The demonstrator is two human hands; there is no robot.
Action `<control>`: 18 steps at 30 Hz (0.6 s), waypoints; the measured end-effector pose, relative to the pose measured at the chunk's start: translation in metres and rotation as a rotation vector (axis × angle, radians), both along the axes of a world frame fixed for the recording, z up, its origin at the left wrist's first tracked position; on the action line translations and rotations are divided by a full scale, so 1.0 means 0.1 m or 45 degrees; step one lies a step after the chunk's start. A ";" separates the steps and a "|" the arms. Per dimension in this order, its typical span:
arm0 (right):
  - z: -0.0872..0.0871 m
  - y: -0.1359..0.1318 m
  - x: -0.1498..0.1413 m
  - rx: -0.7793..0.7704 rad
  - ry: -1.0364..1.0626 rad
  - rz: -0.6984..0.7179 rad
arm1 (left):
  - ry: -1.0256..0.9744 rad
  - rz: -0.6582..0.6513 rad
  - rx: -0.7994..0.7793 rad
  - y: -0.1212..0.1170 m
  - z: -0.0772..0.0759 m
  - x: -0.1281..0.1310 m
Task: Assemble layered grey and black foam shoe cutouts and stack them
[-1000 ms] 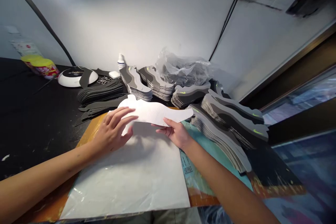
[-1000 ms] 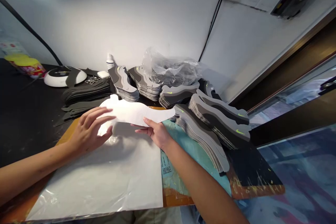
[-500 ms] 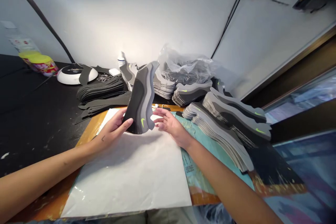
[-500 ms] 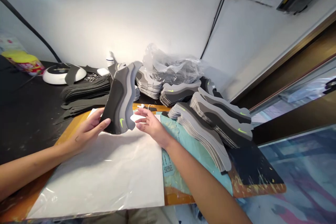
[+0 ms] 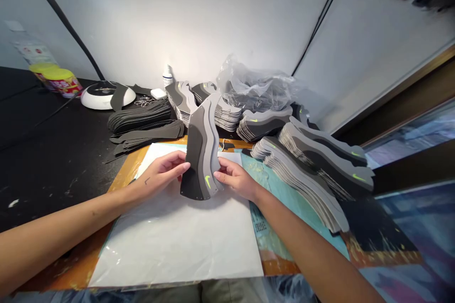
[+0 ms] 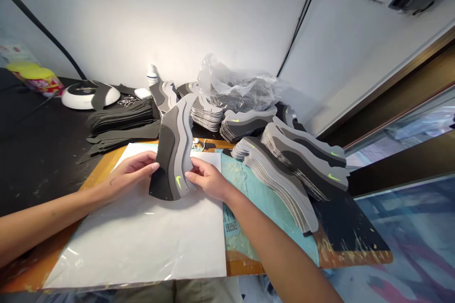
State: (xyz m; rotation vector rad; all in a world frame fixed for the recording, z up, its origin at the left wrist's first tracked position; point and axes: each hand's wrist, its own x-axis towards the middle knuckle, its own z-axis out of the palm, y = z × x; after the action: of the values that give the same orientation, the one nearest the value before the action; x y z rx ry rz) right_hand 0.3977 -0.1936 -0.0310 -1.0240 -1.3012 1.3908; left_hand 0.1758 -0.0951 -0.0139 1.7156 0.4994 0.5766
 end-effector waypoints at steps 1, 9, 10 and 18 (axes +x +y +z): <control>-0.01 0.00 0.00 -0.001 -0.025 0.003 | 0.056 0.048 0.036 0.01 0.01 0.00; -0.02 -0.04 0.00 0.036 -0.154 -0.024 | 0.218 0.106 0.231 0.05 0.02 -0.04; -0.02 -0.05 0.00 0.040 -0.148 -0.025 | 0.221 0.094 0.237 0.05 0.02 -0.04; 0.01 -0.05 -0.01 0.042 -0.202 -0.015 | 0.153 -0.081 0.458 0.01 0.07 -0.08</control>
State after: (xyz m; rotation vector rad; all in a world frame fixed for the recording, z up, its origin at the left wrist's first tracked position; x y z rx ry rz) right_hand 0.3972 -0.1989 -0.0300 -1.1363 -1.4267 1.2961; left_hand 0.1679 -0.0936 -0.0072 2.1099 0.4426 0.5433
